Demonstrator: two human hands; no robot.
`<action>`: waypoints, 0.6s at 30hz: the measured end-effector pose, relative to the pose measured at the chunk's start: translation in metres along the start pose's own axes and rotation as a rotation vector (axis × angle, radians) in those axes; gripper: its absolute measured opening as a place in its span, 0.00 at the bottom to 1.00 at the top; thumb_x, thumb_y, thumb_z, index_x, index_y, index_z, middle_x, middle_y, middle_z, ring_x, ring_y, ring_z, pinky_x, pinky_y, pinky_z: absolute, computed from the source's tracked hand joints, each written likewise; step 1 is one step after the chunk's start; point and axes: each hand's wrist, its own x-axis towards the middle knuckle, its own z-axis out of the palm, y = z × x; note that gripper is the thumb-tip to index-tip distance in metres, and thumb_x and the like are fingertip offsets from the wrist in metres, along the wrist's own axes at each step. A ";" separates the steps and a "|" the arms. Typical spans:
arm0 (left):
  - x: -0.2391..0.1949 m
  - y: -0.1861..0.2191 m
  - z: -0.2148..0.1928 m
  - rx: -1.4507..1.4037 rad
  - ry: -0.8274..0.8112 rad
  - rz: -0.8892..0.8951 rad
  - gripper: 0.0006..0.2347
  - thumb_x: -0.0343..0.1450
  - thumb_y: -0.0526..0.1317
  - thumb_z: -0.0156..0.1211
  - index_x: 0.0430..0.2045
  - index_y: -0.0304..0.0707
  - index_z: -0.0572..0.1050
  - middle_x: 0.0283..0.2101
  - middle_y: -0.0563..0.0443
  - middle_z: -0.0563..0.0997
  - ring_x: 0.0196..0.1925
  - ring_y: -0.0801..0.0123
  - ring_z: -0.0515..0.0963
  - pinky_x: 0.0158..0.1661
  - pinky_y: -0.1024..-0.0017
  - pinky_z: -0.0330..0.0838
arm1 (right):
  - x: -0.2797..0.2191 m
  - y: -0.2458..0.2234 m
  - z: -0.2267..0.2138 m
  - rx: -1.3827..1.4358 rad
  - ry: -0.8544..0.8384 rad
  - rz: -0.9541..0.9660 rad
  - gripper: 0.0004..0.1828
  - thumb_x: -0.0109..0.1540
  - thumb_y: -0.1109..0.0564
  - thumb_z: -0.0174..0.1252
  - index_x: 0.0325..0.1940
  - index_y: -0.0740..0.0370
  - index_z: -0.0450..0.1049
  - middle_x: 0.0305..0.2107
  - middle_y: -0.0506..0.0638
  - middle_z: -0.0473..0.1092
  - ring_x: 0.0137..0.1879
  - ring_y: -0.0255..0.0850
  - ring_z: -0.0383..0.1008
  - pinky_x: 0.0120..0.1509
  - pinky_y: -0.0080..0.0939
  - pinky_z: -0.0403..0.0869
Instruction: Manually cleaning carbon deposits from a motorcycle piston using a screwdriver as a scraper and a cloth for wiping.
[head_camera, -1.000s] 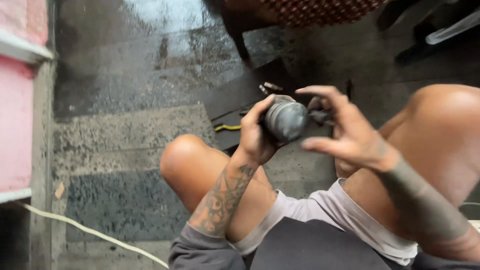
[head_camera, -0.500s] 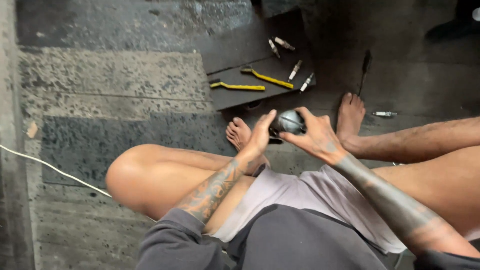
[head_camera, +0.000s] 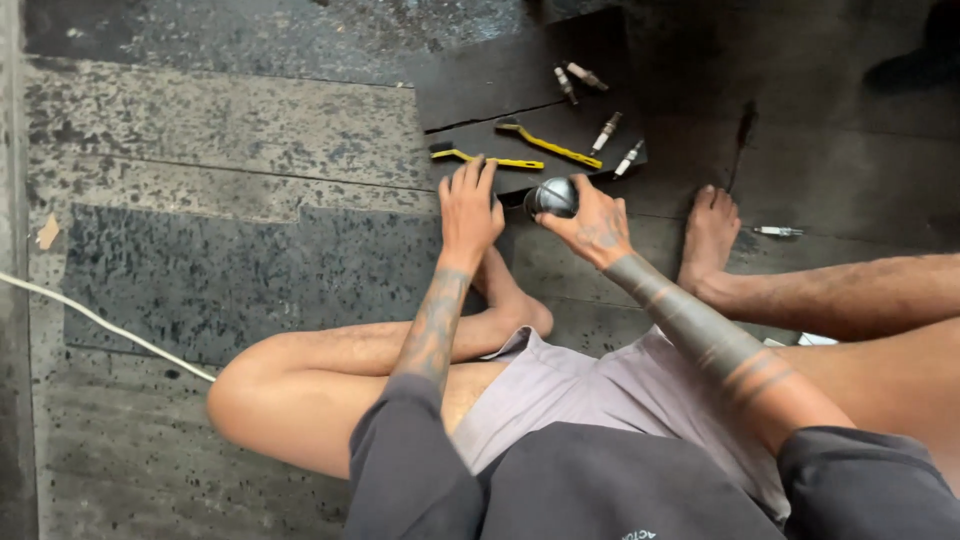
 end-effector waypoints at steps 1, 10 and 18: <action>0.003 -0.009 0.006 0.005 0.002 -0.014 0.29 0.63 0.38 0.67 0.62 0.42 0.70 0.64 0.43 0.71 0.65 0.50 0.70 0.61 0.45 0.62 | 0.000 -0.003 0.004 -0.003 -0.011 -0.010 0.40 0.55 0.38 0.64 0.65 0.60 0.67 0.50 0.61 0.77 0.60 0.57 0.76 0.60 0.50 0.59; 0.048 -0.036 0.026 0.135 -0.005 0.141 0.30 0.61 0.29 0.62 0.63 0.43 0.71 0.67 0.47 0.69 0.64 0.51 0.70 0.58 0.53 0.68 | 0.028 -0.024 0.031 0.007 0.095 -0.128 0.41 0.56 0.38 0.66 0.67 0.60 0.66 0.50 0.60 0.75 0.60 0.57 0.75 0.60 0.52 0.60; 0.012 -0.014 0.014 -0.031 0.007 -0.040 0.44 0.59 0.34 0.73 0.73 0.39 0.56 0.74 0.42 0.60 0.67 0.50 0.68 0.65 0.43 0.60 | 0.055 -0.039 0.041 0.116 0.097 0.068 0.42 0.55 0.36 0.70 0.68 0.49 0.62 0.55 0.57 0.72 0.65 0.56 0.72 0.66 0.56 0.68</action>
